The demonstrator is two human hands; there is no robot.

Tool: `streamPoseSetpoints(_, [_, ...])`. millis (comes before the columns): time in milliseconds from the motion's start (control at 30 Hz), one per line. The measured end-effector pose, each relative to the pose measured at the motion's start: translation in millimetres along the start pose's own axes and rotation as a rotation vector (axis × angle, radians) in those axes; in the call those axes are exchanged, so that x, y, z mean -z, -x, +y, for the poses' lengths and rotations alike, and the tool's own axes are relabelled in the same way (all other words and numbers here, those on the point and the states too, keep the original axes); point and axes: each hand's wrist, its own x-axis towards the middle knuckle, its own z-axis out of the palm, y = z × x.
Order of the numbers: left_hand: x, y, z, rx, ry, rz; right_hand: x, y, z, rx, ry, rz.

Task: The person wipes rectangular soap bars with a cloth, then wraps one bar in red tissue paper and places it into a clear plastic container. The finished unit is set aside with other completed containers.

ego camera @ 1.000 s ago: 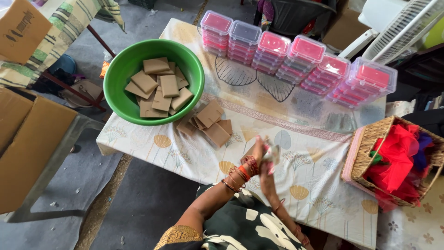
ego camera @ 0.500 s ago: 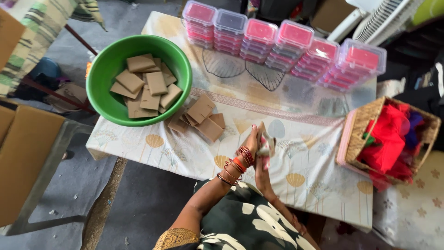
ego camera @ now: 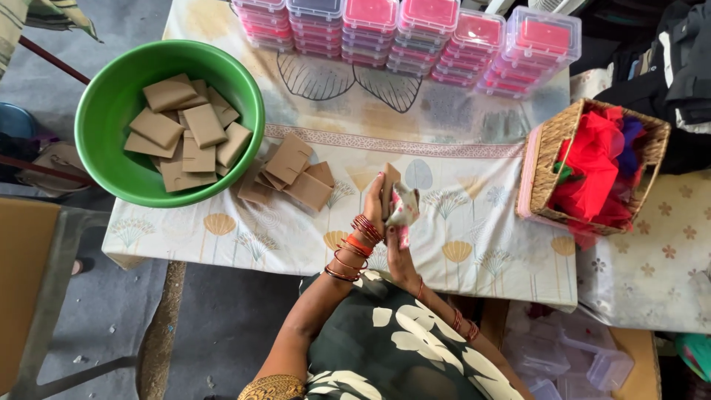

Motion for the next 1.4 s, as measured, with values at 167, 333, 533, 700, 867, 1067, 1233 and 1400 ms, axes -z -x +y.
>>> streamPoseSetpoints(167, [-84.1, 69.9, 25.5, 0.099, -0.216, -0.049, 45.4, -56.5, 22.2, -0.154, 0.031, 0.096])
streamPoseSetpoints(333, [-75.8, 54.5, 10.6, 0.098, -0.049, -0.155, 62.5, -61.7, 34.6, -0.26, 0.053, 0.178])
streamPoseSetpoints(533, [-39.0, 28.2, 33.6, 0.072, -0.011, 0.046, -0.2, 2.9, -10.2, -0.106, 0.048, -0.045])
streamPoseSetpoints(700, [-73.4, 58.7, 35.7, 0.041, -0.129, 0.026, 32.4, -40.6, 23.5, -0.013, -0.073, 0.035])
streamPoseSetpoints(867, [-72.7, 47.9, 27.9, 0.148, -0.014, -0.145, 66.8, -63.0, 35.1, -0.307, 0.127, 0.167])
streamPoseSetpoints(1067, [-17.5, 14.6, 30.0, 0.098, 0.059, -0.115, 16.5, 2.7, 31.8, 0.001, 0.184, -0.007])
streamPoseSetpoints(1233, [-78.9, 66.9, 37.9, 0.077, -0.03, -0.145, 56.0, -53.1, 22.9, -0.192, 0.16, 0.101])
streamPoseSetpoints(1400, [-79.5, 61.6, 40.2, 0.126, -0.058, -0.12, 56.8, -53.1, 26.6, -0.178, 0.242, 0.139])
